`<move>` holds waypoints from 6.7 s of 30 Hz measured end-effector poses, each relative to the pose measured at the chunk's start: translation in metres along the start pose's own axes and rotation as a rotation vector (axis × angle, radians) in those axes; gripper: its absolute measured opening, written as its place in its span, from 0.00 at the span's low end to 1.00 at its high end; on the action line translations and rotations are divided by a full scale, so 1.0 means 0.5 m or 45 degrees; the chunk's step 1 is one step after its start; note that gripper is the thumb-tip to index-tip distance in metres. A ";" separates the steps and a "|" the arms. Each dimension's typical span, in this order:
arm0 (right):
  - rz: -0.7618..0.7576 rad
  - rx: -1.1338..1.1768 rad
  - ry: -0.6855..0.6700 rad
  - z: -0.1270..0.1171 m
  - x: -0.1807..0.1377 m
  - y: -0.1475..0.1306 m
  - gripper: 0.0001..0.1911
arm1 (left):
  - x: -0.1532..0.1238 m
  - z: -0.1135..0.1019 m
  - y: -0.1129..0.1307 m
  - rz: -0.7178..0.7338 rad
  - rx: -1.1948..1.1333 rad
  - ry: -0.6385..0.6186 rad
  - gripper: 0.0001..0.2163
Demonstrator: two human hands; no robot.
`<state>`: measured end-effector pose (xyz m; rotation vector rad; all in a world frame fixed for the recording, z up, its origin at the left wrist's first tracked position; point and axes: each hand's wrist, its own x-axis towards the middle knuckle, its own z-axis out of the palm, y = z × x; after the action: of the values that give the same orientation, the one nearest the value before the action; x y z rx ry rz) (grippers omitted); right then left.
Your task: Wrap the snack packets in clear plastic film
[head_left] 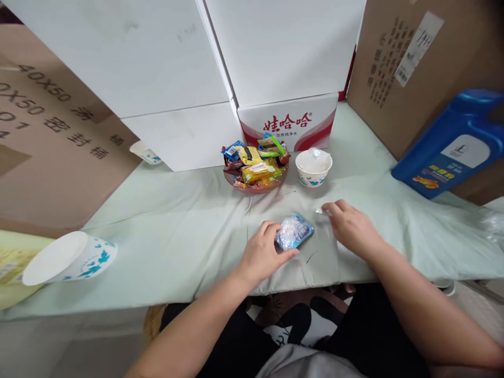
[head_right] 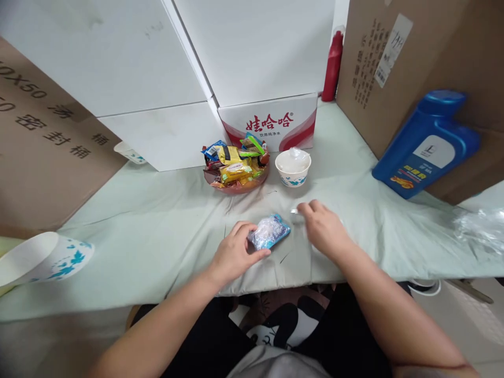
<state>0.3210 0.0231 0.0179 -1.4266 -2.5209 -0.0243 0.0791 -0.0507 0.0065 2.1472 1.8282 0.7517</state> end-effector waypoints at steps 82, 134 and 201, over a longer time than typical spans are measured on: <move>0.063 0.151 0.059 0.049 0.017 0.000 0.19 | 0.041 -0.061 -0.102 0.074 0.071 0.028 0.09; -0.351 0.443 -0.792 -0.088 -0.047 -0.015 0.21 | -0.003 -0.112 -0.032 -0.151 0.031 -0.537 0.11; -0.324 0.142 -0.175 0.097 -0.031 -0.081 0.52 | 0.092 -0.160 -0.079 -0.344 -0.787 0.139 0.18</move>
<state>0.2846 -0.0046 -0.0285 -1.0936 -2.7518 0.1719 0.0088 -0.0109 0.0658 1.4642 1.6028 1.1895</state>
